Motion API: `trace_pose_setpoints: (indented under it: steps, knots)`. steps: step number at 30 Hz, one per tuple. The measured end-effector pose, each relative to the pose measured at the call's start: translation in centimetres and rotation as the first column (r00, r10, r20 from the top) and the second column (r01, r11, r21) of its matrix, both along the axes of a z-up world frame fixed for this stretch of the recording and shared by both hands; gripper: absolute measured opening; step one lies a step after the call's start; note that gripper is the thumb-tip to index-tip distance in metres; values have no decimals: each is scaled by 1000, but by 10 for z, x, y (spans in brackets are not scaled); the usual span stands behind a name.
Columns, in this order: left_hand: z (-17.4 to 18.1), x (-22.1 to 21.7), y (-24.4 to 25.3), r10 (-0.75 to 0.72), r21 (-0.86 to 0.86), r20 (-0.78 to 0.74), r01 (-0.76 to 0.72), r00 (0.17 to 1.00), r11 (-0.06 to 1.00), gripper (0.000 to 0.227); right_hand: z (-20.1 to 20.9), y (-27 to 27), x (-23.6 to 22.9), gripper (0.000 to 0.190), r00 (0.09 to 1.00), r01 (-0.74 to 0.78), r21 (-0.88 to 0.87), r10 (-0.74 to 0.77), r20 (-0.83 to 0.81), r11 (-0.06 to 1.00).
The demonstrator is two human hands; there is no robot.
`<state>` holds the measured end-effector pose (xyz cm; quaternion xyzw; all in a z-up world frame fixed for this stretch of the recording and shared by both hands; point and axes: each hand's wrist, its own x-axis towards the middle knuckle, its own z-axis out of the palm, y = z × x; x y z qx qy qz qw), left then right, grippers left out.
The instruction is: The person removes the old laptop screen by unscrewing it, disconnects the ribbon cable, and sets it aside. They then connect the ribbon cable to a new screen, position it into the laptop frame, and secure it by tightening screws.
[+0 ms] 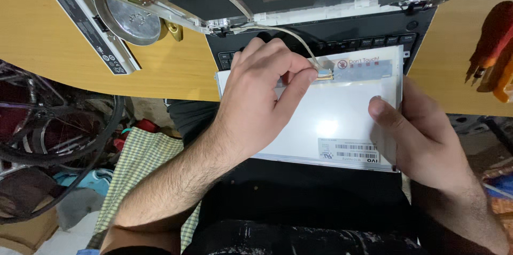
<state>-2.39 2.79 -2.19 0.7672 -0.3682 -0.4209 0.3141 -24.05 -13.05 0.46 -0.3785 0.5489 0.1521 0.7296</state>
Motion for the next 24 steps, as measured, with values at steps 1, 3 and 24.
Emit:
trace_pose_setpoints:
  steps: [1, 3, 24]
  knots:
    - [0, 0, 0, 0, 1, 0, 0, 1000, 1000, 13, 0, 0, -1, 60, 1000, 0, 1, 0, 0, 1000]
    - [1, 0, -1, -3, 16, -2, 3, 1000, 1000, 15, -2, 1, -3, 59, 1000, 2, -8, -2, 30, 1000]
    - [13, 68, 122, -172, -172, 249, 218, 953, 961, 46, -42, -1, -37, 61, 976, 195, 214, -211, 54, 957]
